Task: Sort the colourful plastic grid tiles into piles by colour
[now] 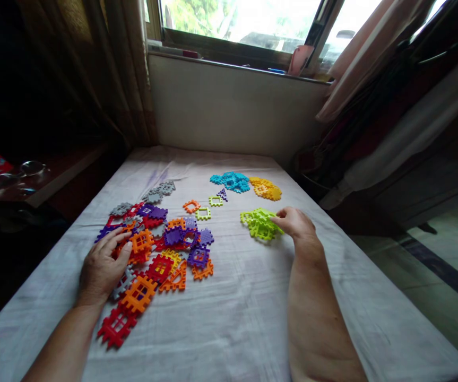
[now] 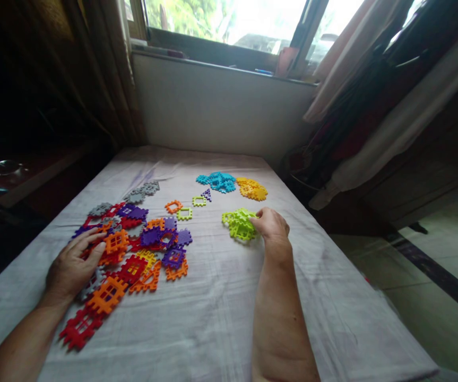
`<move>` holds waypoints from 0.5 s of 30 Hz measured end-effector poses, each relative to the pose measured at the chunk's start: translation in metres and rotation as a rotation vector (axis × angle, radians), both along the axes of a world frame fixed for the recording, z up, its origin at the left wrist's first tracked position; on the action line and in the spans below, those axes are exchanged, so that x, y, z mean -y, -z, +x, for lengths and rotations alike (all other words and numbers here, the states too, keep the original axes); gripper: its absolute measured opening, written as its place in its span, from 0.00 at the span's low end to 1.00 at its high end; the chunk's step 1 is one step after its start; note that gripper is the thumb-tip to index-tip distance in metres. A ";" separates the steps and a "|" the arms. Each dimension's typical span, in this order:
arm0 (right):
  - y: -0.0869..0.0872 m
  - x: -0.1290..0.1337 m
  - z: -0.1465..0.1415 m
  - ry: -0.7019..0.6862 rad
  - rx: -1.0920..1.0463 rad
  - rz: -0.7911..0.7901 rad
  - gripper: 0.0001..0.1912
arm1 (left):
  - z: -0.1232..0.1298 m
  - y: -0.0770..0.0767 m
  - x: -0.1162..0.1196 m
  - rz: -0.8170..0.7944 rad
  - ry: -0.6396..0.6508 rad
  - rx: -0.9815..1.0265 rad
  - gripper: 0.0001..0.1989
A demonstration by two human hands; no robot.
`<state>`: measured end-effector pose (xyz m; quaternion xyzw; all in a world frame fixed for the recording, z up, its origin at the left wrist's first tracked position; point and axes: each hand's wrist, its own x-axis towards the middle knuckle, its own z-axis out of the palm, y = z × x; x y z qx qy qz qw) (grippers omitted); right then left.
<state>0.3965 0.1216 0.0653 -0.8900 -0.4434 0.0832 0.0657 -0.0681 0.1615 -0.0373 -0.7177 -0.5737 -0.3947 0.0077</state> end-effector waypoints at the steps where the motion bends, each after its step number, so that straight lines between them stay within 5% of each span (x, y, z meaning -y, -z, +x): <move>1: -0.001 -0.001 -0.003 -0.007 0.010 0.007 0.14 | 0.000 0.000 0.000 -0.003 0.001 -0.001 0.20; 6: -0.006 -0.016 -0.051 -0.214 0.081 0.094 0.16 | -0.001 0.001 0.000 -0.009 0.001 -0.003 0.19; 12: 0.031 -0.046 -0.133 -0.634 0.053 0.087 0.19 | -0.001 0.002 0.001 -0.040 -0.014 0.012 0.19; 15: 0.044 -0.053 -0.147 -0.701 0.072 0.062 0.20 | -0.001 0.001 0.002 -0.056 -0.019 0.017 0.18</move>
